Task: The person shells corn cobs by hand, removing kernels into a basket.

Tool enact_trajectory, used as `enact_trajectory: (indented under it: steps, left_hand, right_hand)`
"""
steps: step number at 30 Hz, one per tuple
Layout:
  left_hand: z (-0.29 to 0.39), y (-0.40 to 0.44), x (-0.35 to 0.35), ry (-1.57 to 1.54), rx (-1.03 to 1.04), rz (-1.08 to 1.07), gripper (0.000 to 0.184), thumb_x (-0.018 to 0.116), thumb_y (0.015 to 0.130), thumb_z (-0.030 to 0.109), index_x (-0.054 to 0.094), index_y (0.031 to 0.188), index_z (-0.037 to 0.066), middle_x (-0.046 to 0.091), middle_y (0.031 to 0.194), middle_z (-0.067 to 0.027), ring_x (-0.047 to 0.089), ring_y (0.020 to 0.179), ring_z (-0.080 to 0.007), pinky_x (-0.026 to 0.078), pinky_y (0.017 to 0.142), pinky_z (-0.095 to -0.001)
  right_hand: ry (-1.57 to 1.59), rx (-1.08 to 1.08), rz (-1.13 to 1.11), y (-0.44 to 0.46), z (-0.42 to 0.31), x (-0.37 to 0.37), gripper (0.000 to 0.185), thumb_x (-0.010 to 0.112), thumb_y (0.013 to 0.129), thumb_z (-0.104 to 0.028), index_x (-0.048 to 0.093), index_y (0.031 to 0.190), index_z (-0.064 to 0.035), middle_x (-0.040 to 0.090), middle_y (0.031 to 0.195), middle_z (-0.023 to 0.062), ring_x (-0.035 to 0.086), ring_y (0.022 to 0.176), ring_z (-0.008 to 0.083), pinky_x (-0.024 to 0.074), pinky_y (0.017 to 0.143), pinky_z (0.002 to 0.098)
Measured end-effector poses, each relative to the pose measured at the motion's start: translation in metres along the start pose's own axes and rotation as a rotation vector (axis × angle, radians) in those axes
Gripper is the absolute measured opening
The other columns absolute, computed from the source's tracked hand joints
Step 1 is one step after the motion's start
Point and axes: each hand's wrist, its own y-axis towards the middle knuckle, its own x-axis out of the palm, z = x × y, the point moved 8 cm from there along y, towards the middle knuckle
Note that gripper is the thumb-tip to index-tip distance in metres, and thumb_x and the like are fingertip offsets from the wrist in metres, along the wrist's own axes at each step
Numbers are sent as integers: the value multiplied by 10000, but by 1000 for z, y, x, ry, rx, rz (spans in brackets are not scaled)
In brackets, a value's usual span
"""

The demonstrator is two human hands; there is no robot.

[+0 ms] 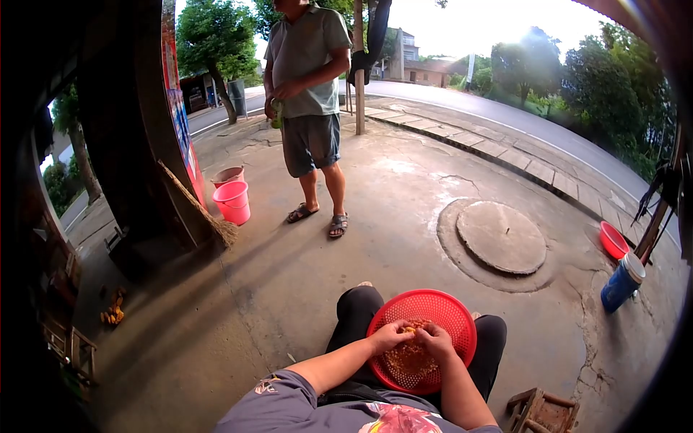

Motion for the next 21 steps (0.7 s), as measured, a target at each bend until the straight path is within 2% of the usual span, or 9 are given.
enact_trajectory:
  steps: [10,13,15,16,18,21]
  left_hand:
    - [0,2,0,-10,68,-13,343,638,860,148,525,1163,34,591,1053,-70,560,991,-144,460,875,-269]
    - [4,0,2,-17,61,-11,337,638,860,145,528,1157,30,596,1033,-65,566,967,-138,464,864,-267]
    - [-13,9,-3,7,61,-17,337,637,861,147,526,1156,28,598,1029,-65,569,960,-138,465,860,-266]
    - [-15,10,-3,31,59,-25,337,636,862,148,525,1155,25,601,1026,-65,573,954,-137,466,856,-265]
    - [-15,10,-3,25,59,-22,335,635,863,151,525,1153,24,602,1024,-66,575,950,-136,467,855,-264]
    - [-14,9,-2,21,55,-20,332,633,867,156,524,1150,22,603,1029,-68,577,951,-135,467,855,-264]
  right_hand:
    - [113,92,5,10,27,-5,228,584,889,-161,592,1046,4,626,867,54,593,744,131,492,665,252]
    - [51,55,20,12,27,-7,224,574,881,-141,596,1047,6,629,863,61,600,748,144,497,667,255]
    - [-222,-9,92,13,24,-11,234,562,869,-127,604,1054,10,636,870,63,607,755,153,501,671,261]
    - [-223,-10,91,16,32,-12,234,562,869,-127,604,1054,10,636,870,63,607,755,153,501,671,261]
    - [-334,-97,108,20,32,-13,222,580,824,-143,638,1010,-35,665,871,97,628,788,183,507,725,313]
    - [-395,-145,124,9,11,-9,214,576,806,-150,640,977,-38,664,840,133,640,773,212,506,712,328]
